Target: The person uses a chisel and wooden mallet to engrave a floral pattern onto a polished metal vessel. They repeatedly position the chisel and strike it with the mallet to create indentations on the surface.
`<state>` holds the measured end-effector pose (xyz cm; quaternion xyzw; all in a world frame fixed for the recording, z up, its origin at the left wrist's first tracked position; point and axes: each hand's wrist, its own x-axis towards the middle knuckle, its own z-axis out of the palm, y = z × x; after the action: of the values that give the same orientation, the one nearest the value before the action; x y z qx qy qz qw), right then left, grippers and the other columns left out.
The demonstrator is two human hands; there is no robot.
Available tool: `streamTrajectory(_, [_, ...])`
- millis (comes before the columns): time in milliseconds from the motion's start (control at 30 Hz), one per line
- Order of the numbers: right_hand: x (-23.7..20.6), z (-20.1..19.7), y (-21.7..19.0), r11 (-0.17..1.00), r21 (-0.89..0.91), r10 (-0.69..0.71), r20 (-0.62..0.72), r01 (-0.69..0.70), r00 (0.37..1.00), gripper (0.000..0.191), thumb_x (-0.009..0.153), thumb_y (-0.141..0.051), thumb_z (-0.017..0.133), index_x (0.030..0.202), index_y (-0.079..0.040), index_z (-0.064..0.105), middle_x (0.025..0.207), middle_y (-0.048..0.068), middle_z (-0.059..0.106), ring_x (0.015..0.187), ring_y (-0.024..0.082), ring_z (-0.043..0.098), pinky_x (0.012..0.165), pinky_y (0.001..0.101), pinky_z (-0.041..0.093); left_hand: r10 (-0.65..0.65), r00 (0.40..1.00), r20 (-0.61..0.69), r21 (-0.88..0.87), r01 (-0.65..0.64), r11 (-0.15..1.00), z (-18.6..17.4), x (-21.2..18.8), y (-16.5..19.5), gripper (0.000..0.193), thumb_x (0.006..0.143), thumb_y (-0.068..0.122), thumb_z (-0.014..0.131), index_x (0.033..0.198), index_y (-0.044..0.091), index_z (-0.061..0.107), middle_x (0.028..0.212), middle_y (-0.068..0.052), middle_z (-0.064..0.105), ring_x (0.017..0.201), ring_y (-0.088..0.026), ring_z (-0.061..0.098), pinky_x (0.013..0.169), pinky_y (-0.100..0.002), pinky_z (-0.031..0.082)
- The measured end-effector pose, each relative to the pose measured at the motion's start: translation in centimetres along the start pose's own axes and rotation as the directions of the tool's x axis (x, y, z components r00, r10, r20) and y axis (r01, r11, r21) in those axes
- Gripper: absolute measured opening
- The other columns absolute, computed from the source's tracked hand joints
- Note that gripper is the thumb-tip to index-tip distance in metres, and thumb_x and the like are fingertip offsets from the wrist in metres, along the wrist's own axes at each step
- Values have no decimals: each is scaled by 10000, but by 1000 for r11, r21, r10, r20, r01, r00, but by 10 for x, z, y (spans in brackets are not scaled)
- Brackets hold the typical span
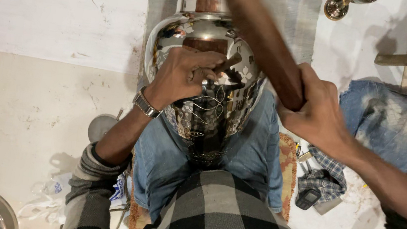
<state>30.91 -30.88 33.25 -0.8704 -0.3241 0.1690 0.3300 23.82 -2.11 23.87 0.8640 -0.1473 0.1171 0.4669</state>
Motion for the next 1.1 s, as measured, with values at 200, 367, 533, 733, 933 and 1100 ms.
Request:
streamTrajectory(200, [8,-9,-11,999,-13,32,95,-31,995,338,750,-52,707,1011,32,510,550,158,529,448,255,544,460,432,413,-45,999,-20,-16,45,999,-4,0,9,476,710,-160,572,1158,-76,710,1024,-235,763,832,-229,795,622,-276,644])
streamTrajectory(367, [10,-8,-5,989,-51,146,286,-137,947,284,742,-56,661,991,-28,528,552,155,567,406,267,569,394,420,452,-57,998,-34,19,58,998,-1,-4,12,416,775,-184,512,1109,-59,726,1067,-239,766,887,-235,809,629,-267,650])
streamTrajectory(533, [11,-5,8,1000,-8,-27,176,29,984,306,734,-66,677,979,4,507,564,101,547,427,231,567,394,385,462,-67,996,-55,49,70,996,2,-11,9,400,771,-164,524,1093,-68,741,1085,-252,756,864,-245,800,649,-270,638])
streamTrajectory(733, [16,-3,17,996,26,-91,188,88,978,293,740,-50,619,997,2,490,573,85,544,399,226,554,360,363,444,-205,975,-83,65,210,975,6,-17,6,371,780,-153,533,1055,-58,763,1003,-226,798,670,-245,772,530,-301,556])
streamTrajectory(933, [18,0,21,981,116,-177,163,159,971,300,723,-27,590,988,31,461,564,81,528,372,217,524,303,323,417,-61,987,-149,38,67,997,10,-18,3,419,769,-159,519,1119,-64,728,1128,-280,739,846,-239,799,515,-238,607])
streamTrajectory(1100, [16,-12,1,973,121,-213,126,198,969,292,754,-35,582,1014,19,462,517,57,506,353,207,542,334,331,417,-88,972,-216,39,98,994,10,-21,12,417,751,-158,528,1095,-53,741,1099,-255,759,808,-236,813,544,-259,598])
